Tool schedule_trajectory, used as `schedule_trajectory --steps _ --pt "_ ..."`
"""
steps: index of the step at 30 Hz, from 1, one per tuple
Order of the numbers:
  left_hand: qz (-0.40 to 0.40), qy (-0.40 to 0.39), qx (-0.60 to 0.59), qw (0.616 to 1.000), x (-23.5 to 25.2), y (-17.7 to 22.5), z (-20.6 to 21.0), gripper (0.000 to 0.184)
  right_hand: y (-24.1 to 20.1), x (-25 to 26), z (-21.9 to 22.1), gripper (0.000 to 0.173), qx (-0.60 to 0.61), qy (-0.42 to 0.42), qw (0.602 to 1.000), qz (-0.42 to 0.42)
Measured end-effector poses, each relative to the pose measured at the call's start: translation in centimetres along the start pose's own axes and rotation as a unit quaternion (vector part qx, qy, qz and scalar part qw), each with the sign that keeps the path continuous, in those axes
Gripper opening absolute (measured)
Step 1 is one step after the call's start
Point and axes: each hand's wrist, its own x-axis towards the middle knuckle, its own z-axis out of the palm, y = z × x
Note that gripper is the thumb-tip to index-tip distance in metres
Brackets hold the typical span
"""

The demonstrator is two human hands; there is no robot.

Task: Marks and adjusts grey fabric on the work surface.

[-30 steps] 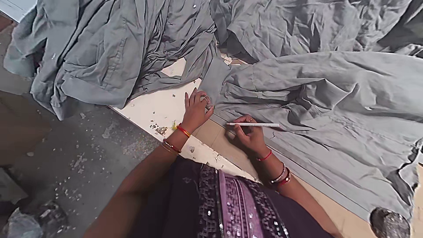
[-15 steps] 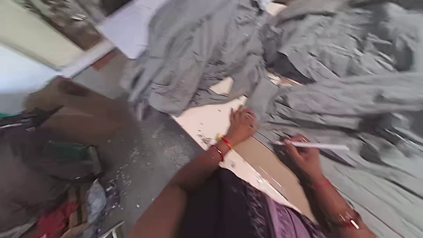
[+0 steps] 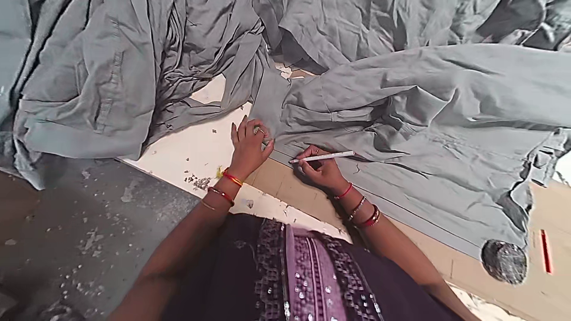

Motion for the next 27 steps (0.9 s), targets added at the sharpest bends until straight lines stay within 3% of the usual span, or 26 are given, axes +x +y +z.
schedule_trajectory --steps 3,8,13,17,19,21,23,25,27 --pt "0.002 0.002 0.000 1.000 0.0 0.0 -0.1 0.033 -0.2 0.1 0.1 0.013 -0.025 -0.010 1.000 -0.015" --pt "0.002 0.004 -0.007 1.000 -0.2 0.0 0.0 0.033 -0.5 0.0 1.3 0.023 -0.174 0.015 0.984 -0.034" --pt "0.003 0.010 -0.012 1.000 -0.1 0.0 0.1 0.033 0.2 0.4 0.8 0.018 -0.134 0.074 0.988 0.015" --pt "0.010 0.016 -0.009 1.000 0.0 -0.1 0.1 0.033 -0.2 1.0 1.3 0.023 -0.217 0.065 0.974 0.012" --pt "0.009 0.011 -0.008 1.000 -0.1 0.0 0.0 0.033 -0.4 1.2 1.3 0.027 -0.179 0.104 0.976 0.064" --pt "0.005 0.005 -0.007 1.000 0.0 0.1 -0.1 0.033 -1.7 0.8 0.5 0.020 0.006 0.195 0.972 0.134" --pt "0.006 0.007 -0.008 1.000 0.2 -0.1 0.0 0.032 -3.7 -0.6 -1.8 0.018 0.184 0.208 0.948 0.156" --pt "0.010 0.006 -0.014 1.000 -0.1 -0.2 0.2 0.033 -4.5 -3.4 -4.4 0.014 0.182 0.129 0.963 0.151" --pt "0.014 0.004 -0.013 1.000 -0.2 -0.3 0.2 0.035 -4.1 -5.7 -5.6 0.011 0.083 0.071 0.984 0.138"
